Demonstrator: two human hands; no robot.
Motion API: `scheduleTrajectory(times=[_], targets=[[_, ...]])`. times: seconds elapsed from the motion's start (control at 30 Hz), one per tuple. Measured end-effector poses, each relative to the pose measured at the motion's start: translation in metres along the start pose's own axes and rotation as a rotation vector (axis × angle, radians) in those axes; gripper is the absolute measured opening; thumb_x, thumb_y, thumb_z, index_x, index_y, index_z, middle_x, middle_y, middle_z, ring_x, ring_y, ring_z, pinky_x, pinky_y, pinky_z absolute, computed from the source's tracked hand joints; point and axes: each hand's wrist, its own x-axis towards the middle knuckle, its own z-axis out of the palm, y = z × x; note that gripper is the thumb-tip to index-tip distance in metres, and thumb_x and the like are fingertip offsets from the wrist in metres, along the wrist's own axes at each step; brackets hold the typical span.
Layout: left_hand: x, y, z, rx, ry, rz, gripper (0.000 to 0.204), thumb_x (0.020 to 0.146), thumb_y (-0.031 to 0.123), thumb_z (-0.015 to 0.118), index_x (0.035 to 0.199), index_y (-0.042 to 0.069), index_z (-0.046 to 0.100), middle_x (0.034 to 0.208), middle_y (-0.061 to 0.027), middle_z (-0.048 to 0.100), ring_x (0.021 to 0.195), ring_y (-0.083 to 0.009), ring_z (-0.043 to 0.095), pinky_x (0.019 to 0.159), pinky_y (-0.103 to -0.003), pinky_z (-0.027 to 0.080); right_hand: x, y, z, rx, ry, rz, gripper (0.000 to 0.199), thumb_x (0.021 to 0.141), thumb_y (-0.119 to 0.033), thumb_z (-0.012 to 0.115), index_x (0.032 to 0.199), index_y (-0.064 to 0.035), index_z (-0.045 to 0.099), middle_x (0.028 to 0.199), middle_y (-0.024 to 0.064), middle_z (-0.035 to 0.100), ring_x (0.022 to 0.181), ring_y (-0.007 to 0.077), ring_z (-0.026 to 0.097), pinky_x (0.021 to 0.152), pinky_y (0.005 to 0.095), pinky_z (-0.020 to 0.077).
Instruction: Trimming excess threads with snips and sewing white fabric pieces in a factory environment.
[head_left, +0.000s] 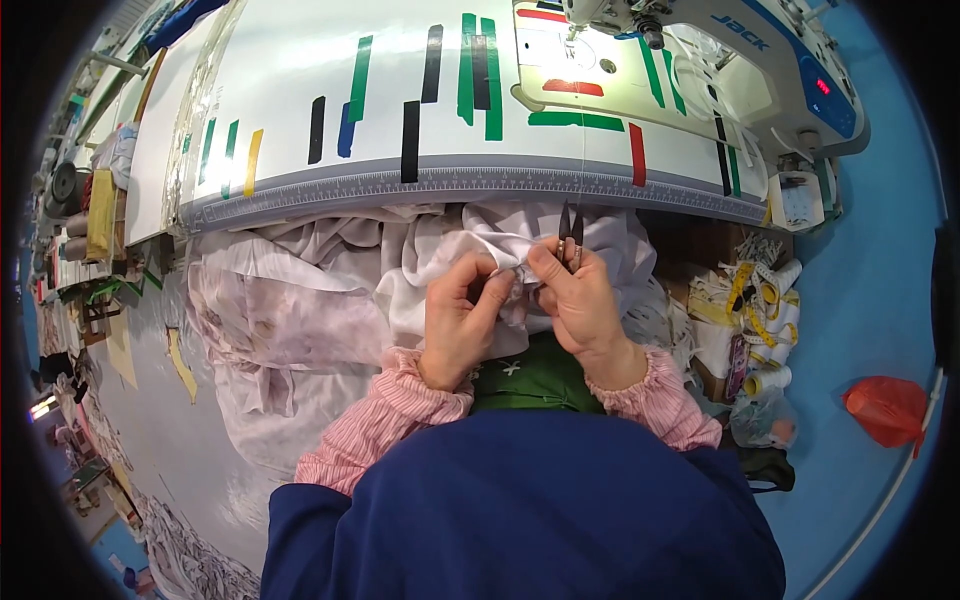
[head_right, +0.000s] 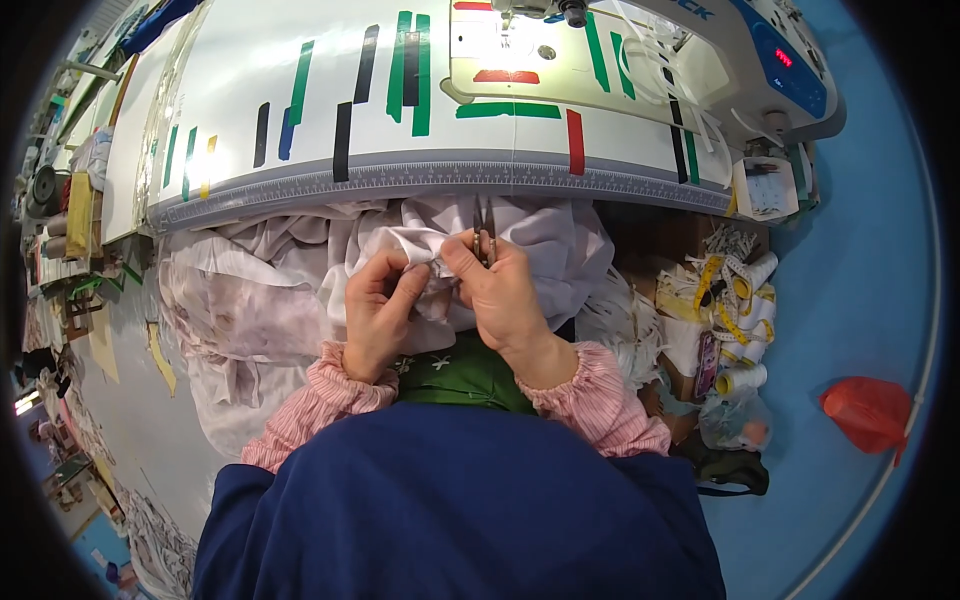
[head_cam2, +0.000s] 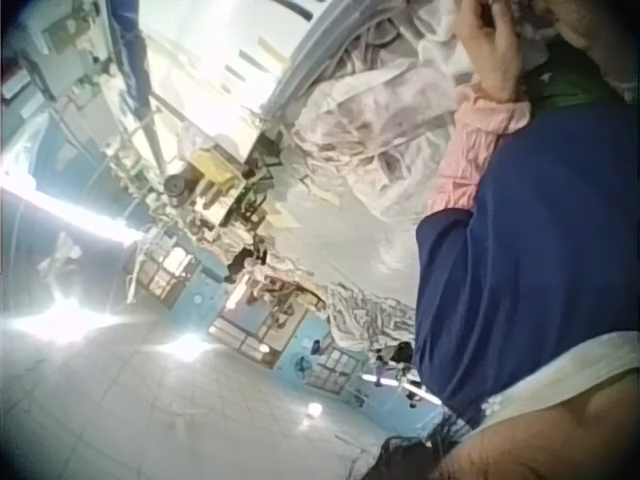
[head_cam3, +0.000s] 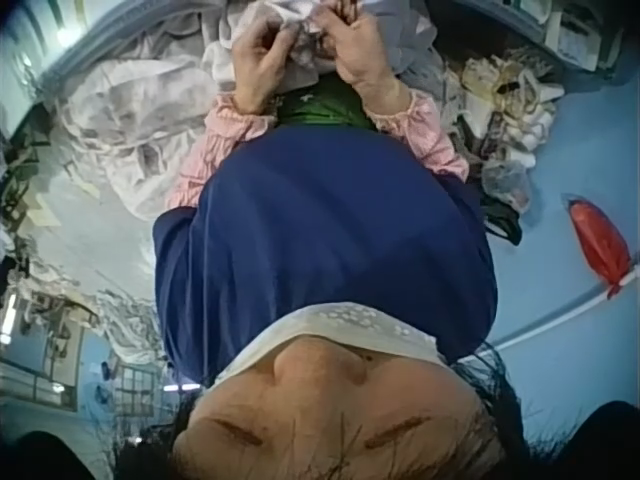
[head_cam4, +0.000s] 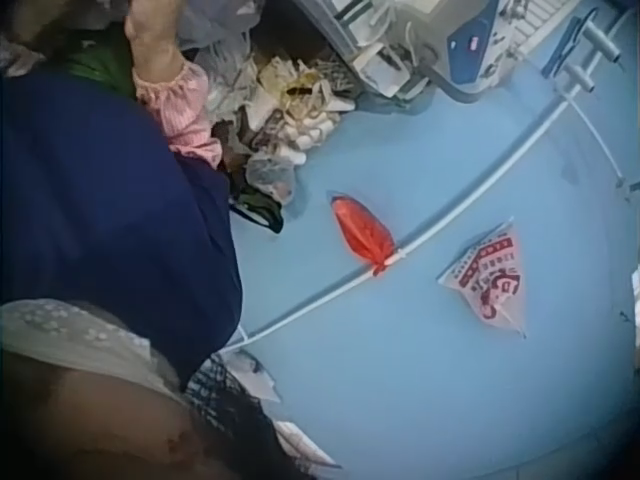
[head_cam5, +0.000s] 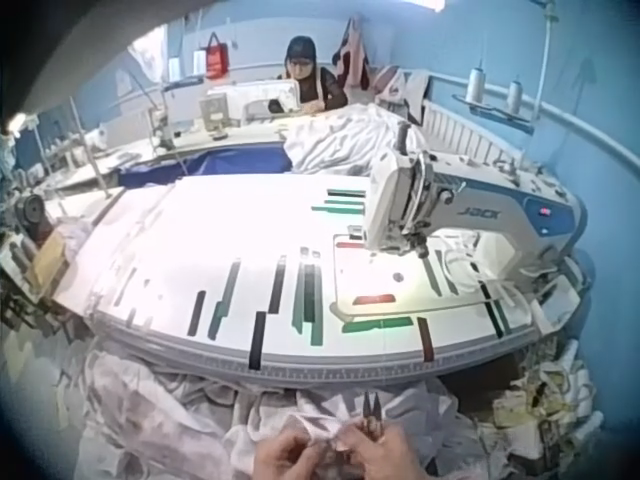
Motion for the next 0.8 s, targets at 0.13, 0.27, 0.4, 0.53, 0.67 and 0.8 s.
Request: scheduleTrajectory(times=[0.13, 0.27, 0.4, 0.53, 0.67, 0.8], targets=[[0.001, -0.003, 0.000, -0.345, -0.041, -0.162, 0.006, 0.089, 0.006, 0.057, 0.086, 0.002, 0.056, 0.071, 0.0043, 0.055, 0.060, -0.0011, 0.046, 0.051, -0.017, 0.034, 0.002, 0.003, -0.002, 0.430, -0.081, 0.303, 0.013, 0.091, -0.020, 0.058, 0.093, -0.0075, 0.059, 0.063, -0.0085, 0.044, 0.047, -0.0007, 0.032, 0.041, 0.0173, 0.0241], [0.003, -0.002, -0.002, -0.347, -0.059, -0.166, 0.007, 0.090, 0.008, 0.057, 0.087, 0.002, 0.056, 0.073, 0.0037, 0.056, 0.061, -0.0009, 0.047, 0.051, -0.016, 0.035, 0.001, -0.016, -0.001, -0.197, -0.013, -0.003, 0.023, 0.094, -0.025, 0.052, 0.092, -0.0021, 0.057, 0.067, -0.0021, 0.051, 0.056, 0.0055, 0.041, 0.051, 0.0210, 0.0326], [0.001, 0.002, -0.003, -0.285, -0.038, -0.195, 0.007, 0.089, 0.007, 0.058, 0.088, 0.001, 0.057, 0.075, 0.0031, 0.057, 0.064, -0.0012, 0.049, 0.054, -0.016, 0.037, -0.014, -0.047, -0.012, -0.416, -0.127, -0.349, 0.034, 0.096, -0.031, 0.046, 0.090, 0.0010, 0.056, 0.064, 0.0012, 0.049, 0.057, 0.0086, 0.043, 0.053, 0.0246, 0.0357], [0.001, 0.004, -0.002, -0.248, -0.017, -0.166, 0.006, 0.089, 0.006, 0.058, 0.089, 0.000, 0.057, 0.075, 0.0030, 0.057, 0.065, -0.0014, 0.050, 0.055, -0.017, 0.039, -0.017, -0.049, -0.016, -0.517, -0.328, 0.104, 0.046, 0.097, -0.036, 0.042, 0.079, 0.0032, 0.058, 0.056, 0.0030, 0.045, 0.054, 0.0095, 0.041, 0.051, 0.0272, 0.0351], [0.000, 0.004, -0.001, -0.227, -0.014, -0.158, 0.006, 0.088, 0.005, 0.059, 0.089, 0.000, 0.057, 0.075, 0.0030, 0.057, 0.065, -0.0014, 0.050, 0.055, -0.016, 0.039, -0.011, -0.039, -0.017, -0.554, -0.316, 0.109, 0.049, 0.098, -0.037, 0.039, 0.079, 0.0028, 0.059, 0.054, -0.0004, 0.042, 0.052, 0.0072, 0.037, 0.049, 0.0251, 0.0321], [0.000, 0.003, -0.001, -0.204, -0.021, -0.130, 0.006, 0.088, 0.005, 0.059, 0.090, -0.001, 0.057, 0.074, 0.0031, 0.057, 0.064, -0.0013, 0.050, 0.055, -0.016, 0.039, -0.009, -0.038, -0.020, -0.555, -0.297, 0.136, 0.050, 0.097, -0.038, 0.041, 0.076, 0.0043, 0.058, 0.054, 0.0027, 0.042, 0.053, 0.0096, 0.039, 0.049, 0.0282, 0.0339]])
